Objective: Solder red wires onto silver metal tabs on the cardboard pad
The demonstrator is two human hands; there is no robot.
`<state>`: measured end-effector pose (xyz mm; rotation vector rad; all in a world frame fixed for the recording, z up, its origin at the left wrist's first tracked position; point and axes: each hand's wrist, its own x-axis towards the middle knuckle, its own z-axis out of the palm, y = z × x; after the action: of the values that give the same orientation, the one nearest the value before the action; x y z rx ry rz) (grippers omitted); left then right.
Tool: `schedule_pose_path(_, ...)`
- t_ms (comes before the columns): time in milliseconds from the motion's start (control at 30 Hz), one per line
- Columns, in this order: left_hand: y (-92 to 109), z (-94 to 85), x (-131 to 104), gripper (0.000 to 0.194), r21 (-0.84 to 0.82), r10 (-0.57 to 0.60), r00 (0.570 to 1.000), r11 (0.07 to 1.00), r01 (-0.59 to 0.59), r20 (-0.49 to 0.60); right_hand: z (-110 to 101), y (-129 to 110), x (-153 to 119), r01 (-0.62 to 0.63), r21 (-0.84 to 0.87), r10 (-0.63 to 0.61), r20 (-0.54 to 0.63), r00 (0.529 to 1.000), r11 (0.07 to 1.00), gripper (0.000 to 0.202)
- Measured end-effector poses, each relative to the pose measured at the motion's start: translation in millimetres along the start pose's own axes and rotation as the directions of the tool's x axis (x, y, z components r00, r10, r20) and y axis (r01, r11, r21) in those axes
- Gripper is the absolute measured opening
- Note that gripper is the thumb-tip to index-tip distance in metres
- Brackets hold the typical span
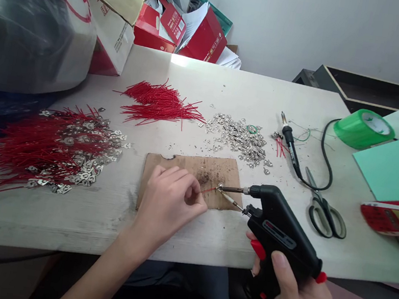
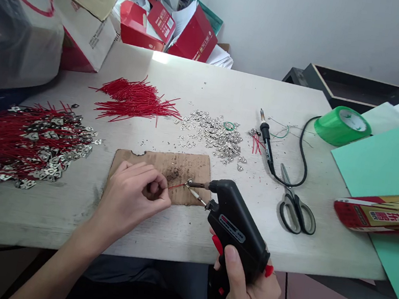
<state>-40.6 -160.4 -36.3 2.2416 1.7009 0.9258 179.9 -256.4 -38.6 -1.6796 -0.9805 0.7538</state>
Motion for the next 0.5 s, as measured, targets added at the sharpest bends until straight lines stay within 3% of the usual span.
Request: schedule_pose_path(500,1.3,-1.1,0.6,0.015,-0.002,-0.010,1.000,1.000,0.010,0.009,-0.2,0.9,4.0,0.134,-0.128,-0.134,0.005,0.991,0.983,0.042)
